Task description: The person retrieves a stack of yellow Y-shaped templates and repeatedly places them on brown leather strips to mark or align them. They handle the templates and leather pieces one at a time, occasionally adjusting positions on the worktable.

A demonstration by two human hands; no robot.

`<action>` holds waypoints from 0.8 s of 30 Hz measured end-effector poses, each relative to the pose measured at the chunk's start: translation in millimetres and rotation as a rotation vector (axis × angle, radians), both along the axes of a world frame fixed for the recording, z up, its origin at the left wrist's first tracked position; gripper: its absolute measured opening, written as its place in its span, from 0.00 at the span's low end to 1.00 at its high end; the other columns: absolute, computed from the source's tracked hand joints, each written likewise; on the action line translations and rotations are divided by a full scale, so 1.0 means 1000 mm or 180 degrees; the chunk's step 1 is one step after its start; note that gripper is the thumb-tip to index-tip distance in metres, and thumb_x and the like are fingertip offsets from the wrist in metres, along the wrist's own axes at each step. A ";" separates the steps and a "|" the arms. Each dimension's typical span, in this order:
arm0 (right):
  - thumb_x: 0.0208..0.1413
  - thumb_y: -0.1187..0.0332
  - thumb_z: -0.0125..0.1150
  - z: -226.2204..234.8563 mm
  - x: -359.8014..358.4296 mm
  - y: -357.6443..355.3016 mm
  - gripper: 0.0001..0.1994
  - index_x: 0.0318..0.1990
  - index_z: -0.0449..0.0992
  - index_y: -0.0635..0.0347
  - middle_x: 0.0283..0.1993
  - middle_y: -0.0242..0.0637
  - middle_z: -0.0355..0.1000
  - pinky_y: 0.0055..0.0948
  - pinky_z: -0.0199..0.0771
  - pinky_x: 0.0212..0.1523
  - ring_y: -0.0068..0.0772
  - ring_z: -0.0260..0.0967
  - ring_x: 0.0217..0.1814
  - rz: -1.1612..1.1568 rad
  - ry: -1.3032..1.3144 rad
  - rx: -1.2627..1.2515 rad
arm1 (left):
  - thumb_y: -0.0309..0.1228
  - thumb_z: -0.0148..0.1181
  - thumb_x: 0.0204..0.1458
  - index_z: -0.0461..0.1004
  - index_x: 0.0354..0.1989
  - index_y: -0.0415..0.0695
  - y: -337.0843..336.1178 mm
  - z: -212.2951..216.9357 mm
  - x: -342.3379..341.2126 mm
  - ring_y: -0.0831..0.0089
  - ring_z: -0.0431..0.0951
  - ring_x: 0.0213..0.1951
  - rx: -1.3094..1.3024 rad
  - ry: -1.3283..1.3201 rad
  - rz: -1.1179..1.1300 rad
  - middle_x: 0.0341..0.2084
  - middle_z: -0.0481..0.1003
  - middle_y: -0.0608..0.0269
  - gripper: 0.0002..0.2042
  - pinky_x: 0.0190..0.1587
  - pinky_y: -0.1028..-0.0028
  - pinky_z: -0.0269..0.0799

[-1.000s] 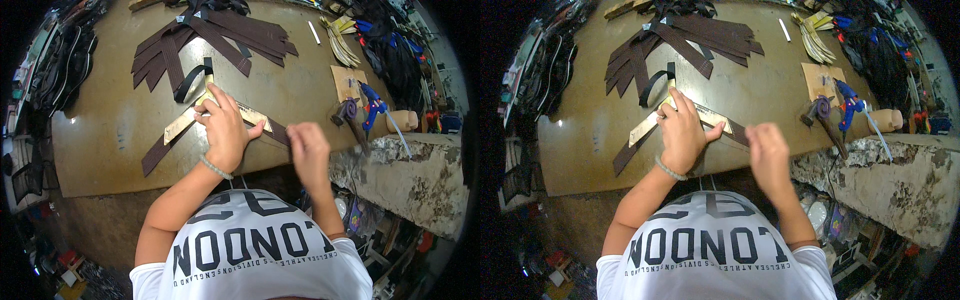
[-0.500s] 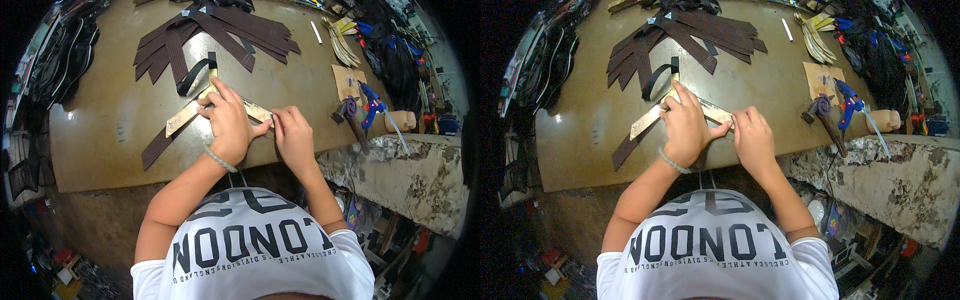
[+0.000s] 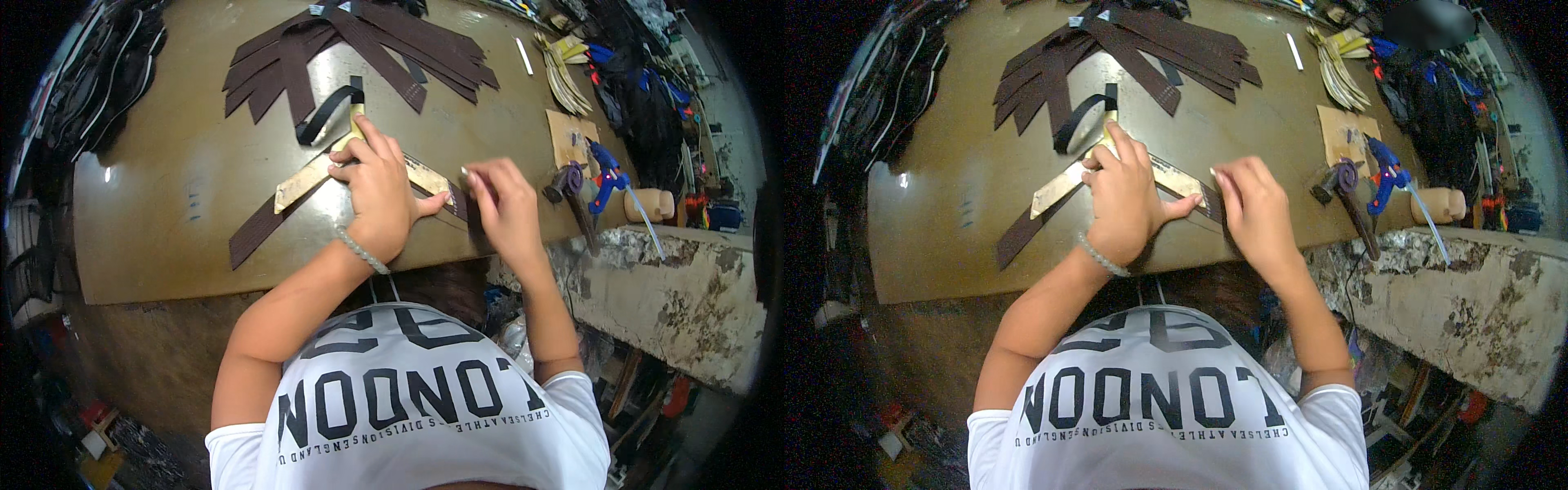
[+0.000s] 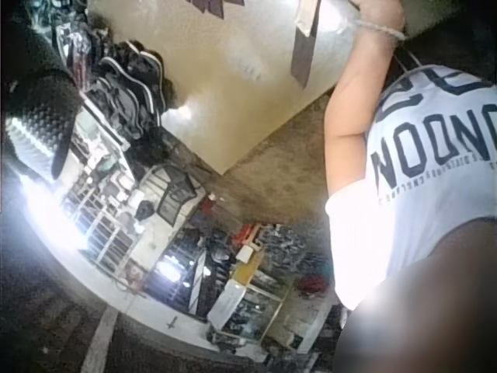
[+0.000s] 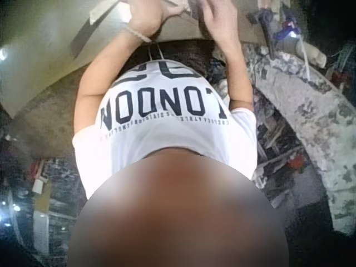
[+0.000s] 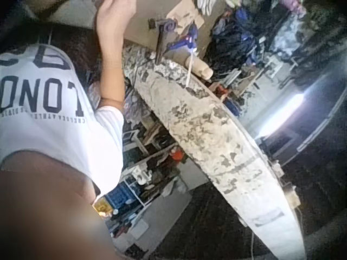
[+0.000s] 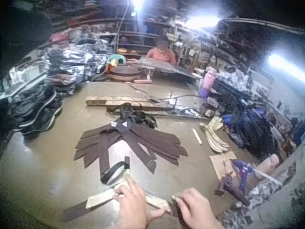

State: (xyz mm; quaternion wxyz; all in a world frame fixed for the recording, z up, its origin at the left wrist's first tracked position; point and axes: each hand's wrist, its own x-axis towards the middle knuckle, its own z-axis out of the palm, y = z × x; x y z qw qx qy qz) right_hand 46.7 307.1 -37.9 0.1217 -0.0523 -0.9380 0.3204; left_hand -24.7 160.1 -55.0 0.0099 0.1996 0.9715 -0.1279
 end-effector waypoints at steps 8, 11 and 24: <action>0.56 0.72 0.61 -0.029 -0.154 -0.023 0.07 0.39 0.77 0.65 0.38 0.46 0.70 0.38 0.72 0.41 0.50 0.71 0.40 0.2251 0.0419 -0.0194 | 0.81 0.51 0.29 0.70 0.56 0.34 -0.003 -0.003 -0.002 0.50 0.71 0.42 0.0066 0.0160 -0.0021 0.64 0.61 0.42 0.59 0.40 0.56 0.78; 0.57 0.71 0.60 -0.029 -0.171 -0.027 0.06 0.38 0.77 0.65 0.38 0.46 0.70 0.41 0.72 0.42 0.50 0.71 0.41 0.2391 0.0250 0.0083 | 0.81 0.51 0.29 0.70 0.53 0.36 -0.005 -0.004 -0.004 0.52 0.71 0.41 0.0098 0.0034 -0.0061 0.64 0.60 0.39 0.57 0.39 0.56 0.77; 0.52 0.73 0.60 -0.010 -0.169 -0.014 0.10 0.42 0.77 0.64 0.39 0.45 0.71 0.41 0.73 0.47 0.49 0.71 0.46 0.2625 0.0297 0.0839 | 0.81 0.53 0.26 0.70 0.48 0.40 -0.006 -0.003 -0.010 0.60 0.68 0.39 0.0179 -0.0093 -0.0100 0.64 0.61 0.39 0.53 0.35 0.60 0.72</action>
